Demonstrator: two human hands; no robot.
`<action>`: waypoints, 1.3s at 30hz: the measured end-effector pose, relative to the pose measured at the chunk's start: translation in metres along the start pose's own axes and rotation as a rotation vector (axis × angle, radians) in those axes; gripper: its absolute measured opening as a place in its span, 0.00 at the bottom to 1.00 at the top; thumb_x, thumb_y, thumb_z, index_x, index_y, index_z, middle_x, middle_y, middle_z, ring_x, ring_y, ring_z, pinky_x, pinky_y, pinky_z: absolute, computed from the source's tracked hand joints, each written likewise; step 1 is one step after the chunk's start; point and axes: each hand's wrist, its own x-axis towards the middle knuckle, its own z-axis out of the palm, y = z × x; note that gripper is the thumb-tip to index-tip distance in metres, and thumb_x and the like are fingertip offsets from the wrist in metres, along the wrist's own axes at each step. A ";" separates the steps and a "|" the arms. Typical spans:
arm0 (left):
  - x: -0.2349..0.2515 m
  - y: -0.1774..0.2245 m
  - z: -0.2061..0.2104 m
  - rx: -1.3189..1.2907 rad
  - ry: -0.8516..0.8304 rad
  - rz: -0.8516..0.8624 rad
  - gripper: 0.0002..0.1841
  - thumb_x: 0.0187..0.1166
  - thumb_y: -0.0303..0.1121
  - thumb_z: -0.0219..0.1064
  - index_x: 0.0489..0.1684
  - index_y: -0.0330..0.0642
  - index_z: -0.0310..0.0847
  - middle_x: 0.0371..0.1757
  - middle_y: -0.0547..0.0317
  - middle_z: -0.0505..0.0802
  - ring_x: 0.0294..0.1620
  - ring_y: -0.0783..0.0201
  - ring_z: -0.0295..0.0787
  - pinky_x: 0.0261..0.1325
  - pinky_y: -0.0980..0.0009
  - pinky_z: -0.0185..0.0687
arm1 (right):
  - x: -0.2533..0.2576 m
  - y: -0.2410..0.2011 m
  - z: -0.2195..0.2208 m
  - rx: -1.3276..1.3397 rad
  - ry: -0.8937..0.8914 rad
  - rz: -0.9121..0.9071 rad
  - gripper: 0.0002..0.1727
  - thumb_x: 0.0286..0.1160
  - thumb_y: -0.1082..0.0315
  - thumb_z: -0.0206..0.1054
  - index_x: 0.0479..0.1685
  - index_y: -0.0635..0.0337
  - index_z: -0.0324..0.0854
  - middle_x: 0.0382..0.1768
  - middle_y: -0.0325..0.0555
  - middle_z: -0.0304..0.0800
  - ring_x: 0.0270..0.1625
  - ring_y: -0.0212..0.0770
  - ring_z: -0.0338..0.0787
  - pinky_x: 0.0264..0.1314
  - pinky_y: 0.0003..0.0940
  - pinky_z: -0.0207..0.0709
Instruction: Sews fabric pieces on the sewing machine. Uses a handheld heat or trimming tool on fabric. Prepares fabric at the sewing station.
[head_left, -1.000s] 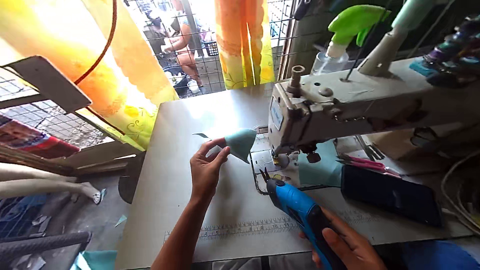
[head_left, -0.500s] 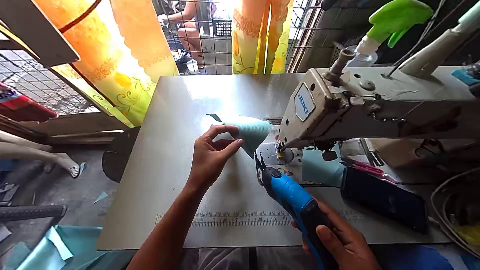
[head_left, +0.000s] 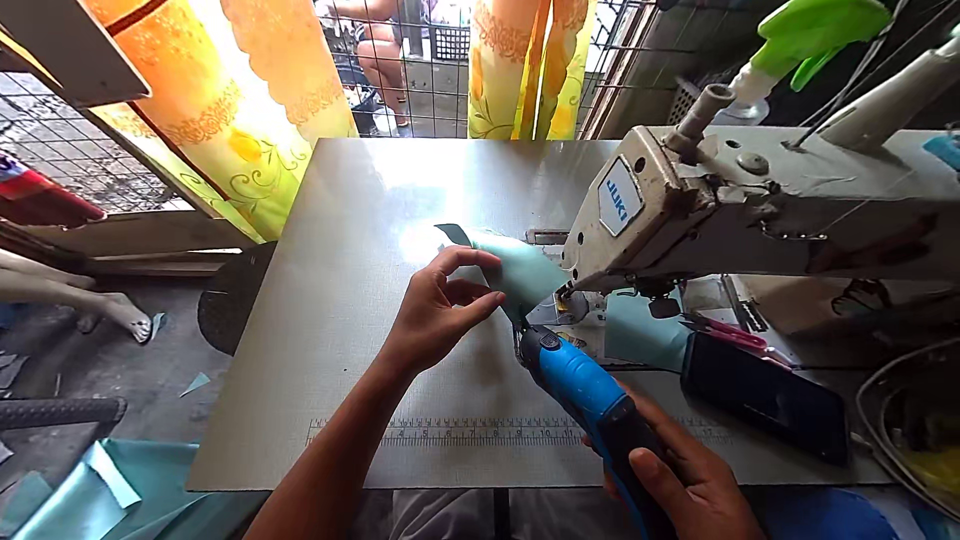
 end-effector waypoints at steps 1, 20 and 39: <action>0.000 -0.001 0.000 0.014 -0.007 0.013 0.21 0.67 0.16 0.74 0.59 0.39 0.82 0.61 0.58 0.87 0.35 0.71 0.92 0.42 0.74 0.94 | 0.000 0.001 0.000 -0.009 0.001 -0.005 0.35 0.88 0.49 0.59 0.83 0.67 0.67 0.60 0.40 0.91 0.42 0.25 0.92 0.40 0.24 0.90; 0.000 -0.010 0.003 0.134 -0.013 0.085 0.25 0.65 0.20 0.77 0.64 0.42 0.82 0.61 0.60 0.87 0.35 0.72 0.92 0.41 0.76 0.93 | 0.008 0.002 0.003 -0.130 0.028 -0.053 0.36 0.87 0.50 0.60 0.82 0.72 0.68 0.63 0.43 0.90 0.46 0.22 0.92 0.45 0.22 0.90; 0.001 -0.019 0.004 0.100 -0.022 0.104 0.20 0.73 0.26 0.73 0.65 0.37 0.82 0.61 0.58 0.90 0.43 0.72 0.94 0.47 0.76 0.92 | 0.012 0.001 0.004 -0.152 0.026 -0.035 0.35 0.87 0.53 0.61 0.82 0.73 0.68 0.63 0.49 0.90 0.46 0.22 0.91 0.46 0.23 0.89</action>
